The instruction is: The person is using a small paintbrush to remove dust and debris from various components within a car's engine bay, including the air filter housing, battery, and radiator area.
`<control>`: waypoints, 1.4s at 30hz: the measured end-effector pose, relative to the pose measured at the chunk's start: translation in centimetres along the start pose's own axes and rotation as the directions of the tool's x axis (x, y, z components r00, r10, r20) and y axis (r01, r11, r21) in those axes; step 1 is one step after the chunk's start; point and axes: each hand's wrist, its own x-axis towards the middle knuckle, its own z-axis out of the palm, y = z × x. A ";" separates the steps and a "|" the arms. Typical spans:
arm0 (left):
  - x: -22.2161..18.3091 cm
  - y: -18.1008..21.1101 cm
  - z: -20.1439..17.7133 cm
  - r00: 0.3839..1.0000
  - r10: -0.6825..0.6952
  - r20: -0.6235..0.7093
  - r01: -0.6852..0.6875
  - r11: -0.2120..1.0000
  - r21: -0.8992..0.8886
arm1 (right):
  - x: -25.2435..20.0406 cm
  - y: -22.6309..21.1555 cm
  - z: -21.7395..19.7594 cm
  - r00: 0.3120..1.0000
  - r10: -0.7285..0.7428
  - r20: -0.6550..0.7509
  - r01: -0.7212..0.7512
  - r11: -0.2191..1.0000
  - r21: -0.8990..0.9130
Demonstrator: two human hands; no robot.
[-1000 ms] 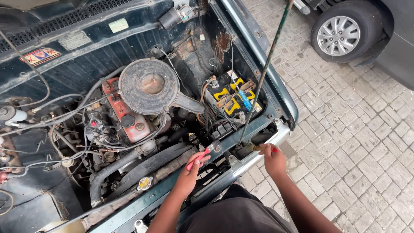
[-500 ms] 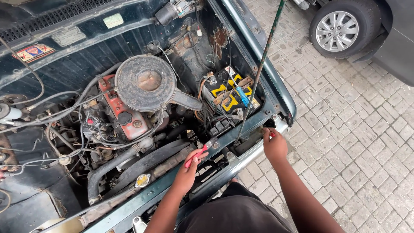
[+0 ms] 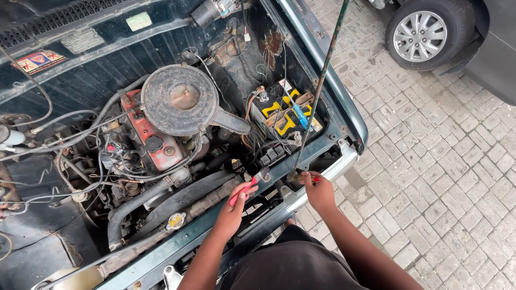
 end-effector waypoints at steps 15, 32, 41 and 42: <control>0.5 -1.4 0.2 0.998 0.062 -0.017 -0.062 0.998 -0.006 | 0.6 0.3 2.1 0.994 -0.098 0.058 0.109 0.967 -0.232; 0.3 -1.5 0.2 0.990 0.137 -0.021 -0.138 0.990 -0.026 | 0.2 -0.5 -0.6 0.965 -0.223 0.135 0.256 0.907 -0.335; 0.3 -1.1 0.0 0.999 0.038 -0.013 -0.038 0.999 -0.006 | -0.4 -0.6 -5.5 0.968 -0.252 0.004 0.240 0.916 -0.321; 0.4 -1.2 0.0 0.999 0.038 -0.013 -0.038 0.999 -0.009 | -0.3 -0.5 -5.6 0.953 -0.298 -0.051 0.277 0.927 -0.254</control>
